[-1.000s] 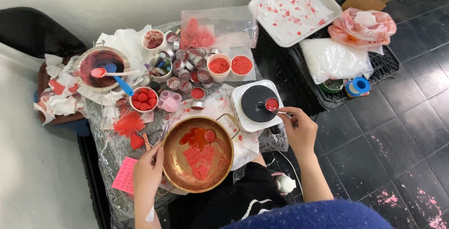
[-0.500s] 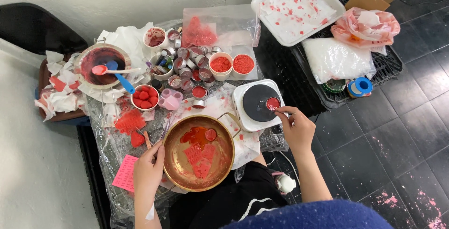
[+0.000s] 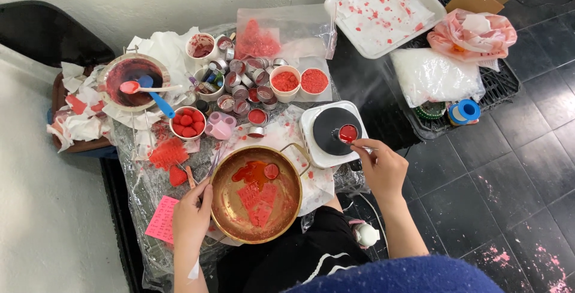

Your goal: Cleaning and preparing small metal containers for candle making by removing excess wax and organizing them on the workspace.

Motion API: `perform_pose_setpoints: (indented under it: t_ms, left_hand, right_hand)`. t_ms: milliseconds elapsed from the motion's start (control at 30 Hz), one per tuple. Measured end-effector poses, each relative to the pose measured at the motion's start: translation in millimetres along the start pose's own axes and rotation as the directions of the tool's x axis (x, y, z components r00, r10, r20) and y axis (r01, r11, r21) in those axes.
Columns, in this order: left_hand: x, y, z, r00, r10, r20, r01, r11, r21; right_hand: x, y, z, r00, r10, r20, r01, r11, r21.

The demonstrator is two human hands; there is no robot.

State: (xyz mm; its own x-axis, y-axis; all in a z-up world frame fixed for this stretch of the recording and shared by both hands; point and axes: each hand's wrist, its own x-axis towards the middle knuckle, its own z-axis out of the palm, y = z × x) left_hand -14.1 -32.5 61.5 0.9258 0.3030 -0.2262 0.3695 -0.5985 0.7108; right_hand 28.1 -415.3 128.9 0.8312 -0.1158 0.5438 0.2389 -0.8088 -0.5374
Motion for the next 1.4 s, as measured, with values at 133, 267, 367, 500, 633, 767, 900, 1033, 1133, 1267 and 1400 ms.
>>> perform_pose_setpoints:
  t_ms: [133, 267, 367, 500, 633, 767, 900, 1033, 1133, 1267, 1400]
  left_hand:
    - [-3.7, 8.6, -0.1, 0.999, -0.047, 0.019, 0.048, 0.998, -0.043]
    - [-2.8, -7.0, 10.1, 0.996, 0.081, -0.028, -0.084, 0.99, -0.114]
    - [-4.1, -3.5, 10.4, 0.994, 0.101, -0.036, -0.105, 0.987, -0.12]
    - [-6.4, -7.1, 13.9, 0.997, 0.064, -0.041, -0.068, 0.992, -0.102]
    - [-10.5, -3.1, 11.0, 0.997, 0.055, -0.053, -0.062, 0.987, -0.148]
    - [-12.4, -3.4, 14.3, 0.999, 0.029, -0.013, -0.032, 0.971, -0.237]
    - [-14.3, -2.2, 13.8, 1.0, 0.003, 0.0, -0.003, 0.978, -0.208]
    - [-13.9, -4.1, 15.8, 1.0, 0.007, -0.016, -0.009, 0.983, -0.186]
    - [-13.6, -6.5, 17.8, 0.999, 0.027, -0.031, -0.032, 0.985, -0.171]
    - [-13.6, -5.9, 18.5, 0.998, 0.04, -0.038, -0.046, 0.985, -0.167]
    - [-13.9, -5.8, 18.6, 0.999, 0.031, -0.038, -0.037, 0.986, -0.163]
  right_hand:
    - [-5.8, -22.8, 8.9, 0.998, -0.044, 0.048, 0.043, 0.999, 0.017]
    - [-25.2, -48.9, 37.1, 0.976, -0.123, 0.18, 0.083, 0.974, 0.213]
    - [-37.7, -73.6, 60.8, 0.957, -0.142, 0.253, 0.041, 0.929, 0.369]
    - [-60.1, -82.7, 91.7, 0.907, 0.03, 0.421, -0.276, 0.797, 0.537]
    - [-56.6, -89.8, 101.3, 0.824, 0.137, 0.55, -0.448, 0.752, 0.484]
    - [-56.1, -75.1, 109.9, 0.631, 0.249, 0.735, -0.733, 0.501, 0.46]
    - [-50.0, -68.3, 113.7, 0.52, 0.209, 0.828, -0.815, 0.412, 0.408]
    - [-41.4, -66.2, 113.2, 0.364, 0.286, 0.886, -0.908, 0.319, 0.27]
    - [-40.9, -57.4, 118.7, 0.306, 0.3, 0.903, -0.943, 0.226, 0.245]
    - [-33.4, -54.9, 119.3, 0.248, 0.278, 0.928, -0.964, 0.166, 0.208]
    - [-29.7, -56.5, 119.9, 0.176, 0.283, 0.943, -0.982, 0.12, 0.148]
